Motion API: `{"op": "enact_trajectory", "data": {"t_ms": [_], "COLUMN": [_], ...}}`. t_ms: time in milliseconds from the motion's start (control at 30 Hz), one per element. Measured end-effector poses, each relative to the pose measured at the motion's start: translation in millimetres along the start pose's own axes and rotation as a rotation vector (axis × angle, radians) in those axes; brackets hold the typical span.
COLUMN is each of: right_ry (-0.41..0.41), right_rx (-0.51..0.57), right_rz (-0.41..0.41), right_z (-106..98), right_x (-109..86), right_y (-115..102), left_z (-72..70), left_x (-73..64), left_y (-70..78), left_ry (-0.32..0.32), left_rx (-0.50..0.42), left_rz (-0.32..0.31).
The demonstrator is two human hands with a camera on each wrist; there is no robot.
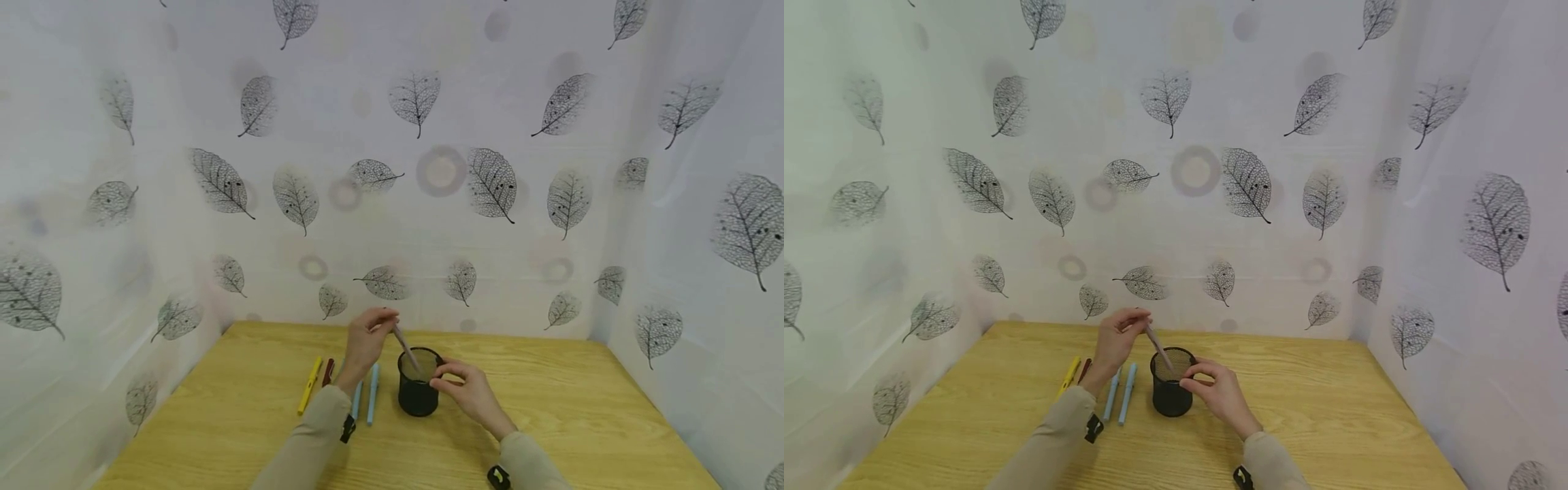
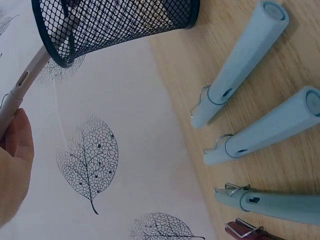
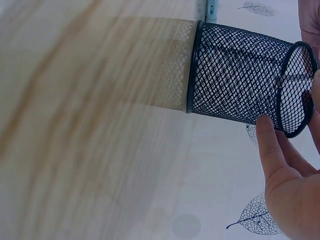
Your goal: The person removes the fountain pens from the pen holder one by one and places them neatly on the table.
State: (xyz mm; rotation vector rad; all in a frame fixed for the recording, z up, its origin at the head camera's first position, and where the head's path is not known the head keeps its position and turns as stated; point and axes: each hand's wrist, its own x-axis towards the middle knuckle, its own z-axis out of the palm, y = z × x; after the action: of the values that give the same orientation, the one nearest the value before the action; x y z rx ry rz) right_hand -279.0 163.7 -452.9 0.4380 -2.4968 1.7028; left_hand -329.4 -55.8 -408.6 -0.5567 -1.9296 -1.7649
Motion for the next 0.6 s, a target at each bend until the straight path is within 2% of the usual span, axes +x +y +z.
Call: {"op": "enact_trajectory", "data": {"t_ms": [100,167,333,467,600], "right_ry": [0.005,-0.005,-0.017,-0.005,-0.006], "right_rx": [-0.007,-0.001,0.018,0.004,-0.004], "right_rz": [-0.014,-0.011,-0.017,-0.014,-0.021], "right_z": [0.7,0.5,-0.7,-0.1,-1.5], "right_x": [1.8,3.4,5.9,5.1,-1.3], "right_y": [6.0,10.5,17.7,14.6,-1.4], "left_z": [-5.4,-8.7,-14.7,-21.2,-29.0], "left_x": [-1.8,-2.2,1.4,0.3,-2.1], "left_y": [17.2,18.7,-3.0,-4.3,-6.6], "left_ry": [-0.012,-0.007,0.049,0.116,0.156], "left_rx": [-0.016,-0.045,-0.116,-0.177,-0.228], "left_rz": [-0.036,-0.068,-0.115,-0.116,-0.119]}}
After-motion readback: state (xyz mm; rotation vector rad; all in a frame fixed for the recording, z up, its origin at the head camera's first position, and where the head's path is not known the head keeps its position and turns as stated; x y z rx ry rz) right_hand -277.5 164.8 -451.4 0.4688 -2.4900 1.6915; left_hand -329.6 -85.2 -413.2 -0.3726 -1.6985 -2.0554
